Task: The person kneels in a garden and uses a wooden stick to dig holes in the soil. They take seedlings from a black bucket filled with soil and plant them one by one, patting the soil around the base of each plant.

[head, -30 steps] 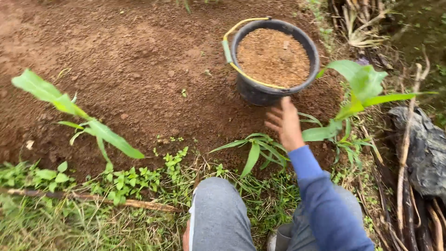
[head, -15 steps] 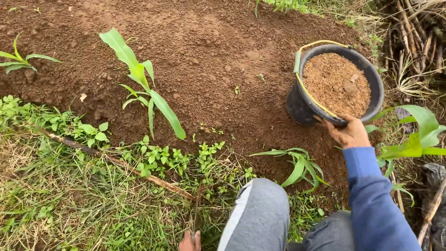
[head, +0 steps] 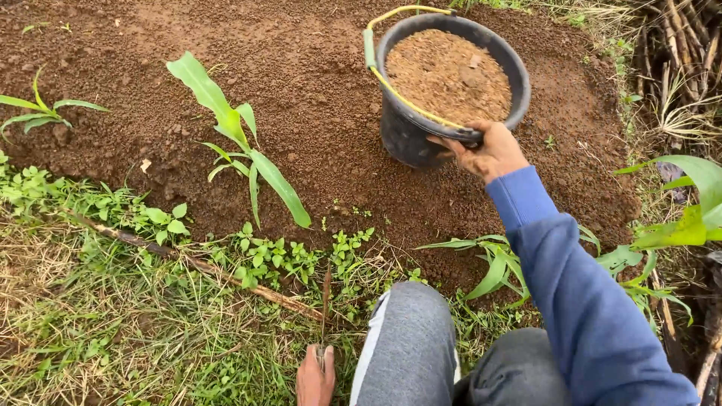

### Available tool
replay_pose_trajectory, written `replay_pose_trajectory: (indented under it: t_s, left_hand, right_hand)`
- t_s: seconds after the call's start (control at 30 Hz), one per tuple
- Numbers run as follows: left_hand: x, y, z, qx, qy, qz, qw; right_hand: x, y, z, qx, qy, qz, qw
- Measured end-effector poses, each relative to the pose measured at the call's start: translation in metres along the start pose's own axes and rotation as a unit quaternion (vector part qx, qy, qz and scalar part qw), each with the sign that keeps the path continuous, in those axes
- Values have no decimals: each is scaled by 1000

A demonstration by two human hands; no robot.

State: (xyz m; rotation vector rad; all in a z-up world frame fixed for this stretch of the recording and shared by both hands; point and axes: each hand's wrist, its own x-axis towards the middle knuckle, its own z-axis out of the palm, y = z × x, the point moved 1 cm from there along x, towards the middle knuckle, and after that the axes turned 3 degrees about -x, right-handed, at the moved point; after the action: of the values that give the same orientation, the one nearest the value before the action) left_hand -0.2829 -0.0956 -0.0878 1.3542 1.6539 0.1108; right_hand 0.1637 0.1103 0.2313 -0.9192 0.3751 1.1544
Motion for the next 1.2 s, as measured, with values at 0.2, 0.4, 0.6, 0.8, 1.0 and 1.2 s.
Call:
replay_pose_trajectory:
  t_s: [0.2, 0.4, 0.6, 0.8, 1.0, 1.2]
  left_hand:
    - [22, 128, -75, -28, -11, 149, 988]
    - [34, 228, -128, -94, 0, 174, 980]
    - [50, 254, -121, -258, 1, 78, 963]
    - [78, 270, -118, -258, 11, 66, 964]
    - [140, 273, -99, -141, 13, 76, 987]
    - [191, 294, -105, -89, 9, 29, 996]
  right_hand:
    - [67, 55, 54, -58, -51, 23, 997]
    - [105, 66, 59, -153, -62, 34, 986]
    - [81, 64, 44, -142, -97, 37, 984]
    - [78, 59, 41, -137, -117, 44, 983]
    - [67, 63, 34, -175, -145, 30, 973]
    - [71, 62, 28, -206, -165, 33, 964]
